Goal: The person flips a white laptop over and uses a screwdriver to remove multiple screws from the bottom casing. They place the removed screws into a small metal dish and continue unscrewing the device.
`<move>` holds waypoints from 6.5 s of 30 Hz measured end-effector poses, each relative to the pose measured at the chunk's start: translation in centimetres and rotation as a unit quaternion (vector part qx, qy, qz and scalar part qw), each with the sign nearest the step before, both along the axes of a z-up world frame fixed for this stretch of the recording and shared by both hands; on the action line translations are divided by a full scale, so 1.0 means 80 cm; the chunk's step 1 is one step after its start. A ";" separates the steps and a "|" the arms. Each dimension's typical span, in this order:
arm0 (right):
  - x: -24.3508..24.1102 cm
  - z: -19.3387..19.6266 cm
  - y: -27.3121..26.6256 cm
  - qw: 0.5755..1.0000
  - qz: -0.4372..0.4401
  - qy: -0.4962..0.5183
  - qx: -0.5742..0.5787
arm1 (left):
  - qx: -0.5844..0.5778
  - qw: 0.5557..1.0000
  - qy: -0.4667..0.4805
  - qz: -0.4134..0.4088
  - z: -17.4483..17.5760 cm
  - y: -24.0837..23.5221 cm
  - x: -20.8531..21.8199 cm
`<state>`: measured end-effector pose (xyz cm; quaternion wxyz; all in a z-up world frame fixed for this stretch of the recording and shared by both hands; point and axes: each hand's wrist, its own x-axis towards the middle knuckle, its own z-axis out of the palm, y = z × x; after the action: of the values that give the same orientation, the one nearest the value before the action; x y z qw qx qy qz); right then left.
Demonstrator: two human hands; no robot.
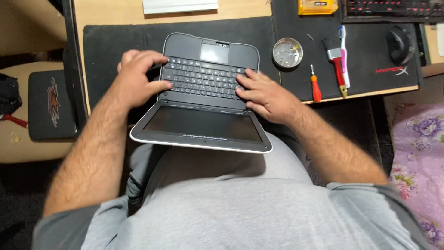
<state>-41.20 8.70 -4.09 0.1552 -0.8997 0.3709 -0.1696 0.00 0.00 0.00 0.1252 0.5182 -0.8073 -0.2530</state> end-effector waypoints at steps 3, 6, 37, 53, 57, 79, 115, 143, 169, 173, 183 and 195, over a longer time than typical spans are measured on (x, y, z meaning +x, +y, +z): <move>-0.017 -0.020 0.035 0.997 -0.048 -0.060 0.024 | -0.055 0.996 0.058 -0.036 -0.016 0.022 0.015; -0.012 -0.013 0.068 0.994 -0.109 0.000 -0.012 | -0.130 0.990 0.024 -0.056 -0.036 0.043 0.019; 0.027 0.074 0.019 0.806 -0.230 -0.448 0.311 | 0.169 0.963 0.162 0.130 0.072 0.043 -0.029; 0.048 0.121 0.026 0.806 -0.279 -0.462 0.242 | 0.128 0.959 0.153 0.201 0.095 0.045 -0.068; 0.043 0.130 0.033 0.858 -0.160 -0.469 0.132 | -0.093 0.953 0.224 0.180 0.063 0.058 -0.056; 0.036 0.027 0.033 0.898 -0.157 -0.410 0.038 | -0.179 0.951 0.226 -0.111 0.004 0.089 -0.059; -0.083 0.111 0.035 0.827 -0.529 -0.063 0.181 | -0.057 0.979 0.150 -0.128 0.076 -0.037 -0.126; -0.028 0.070 -0.159 0.974 -0.223 -0.026 -0.035 | 0.039 0.984 0.031 -0.169 0.018 -0.123 -0.129; 0.072 0.054 -0.267 0.997 0.043 -0.056 0.019 | -0.067 0.988 0.131 -0.042 0.036 -0.140 -0.106; 0.065 0.066 -0.263 0.995 0.080 -0.044 0.028 | -0.064 0.981 0.159 -0.087 0.037 -0.136 -0.109; 0.021 0.102 -0.234 0.947 0.085 -0.254 0.179 | -0.069 0.962 0.163 -0.206 0.032 -0.104 -0.115; 0.012 0.119 -0.218 0.919 0.273 -0.248 0.140 | -0.125 0.944 0.055 -0.302 0.037 -0.078 -0.128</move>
<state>-40.22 -8.72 5.42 0.4072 -0.8640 0.0801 -0.2850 -10.24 -6.24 2.94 0.1513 0.2157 -0.9428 -0.2040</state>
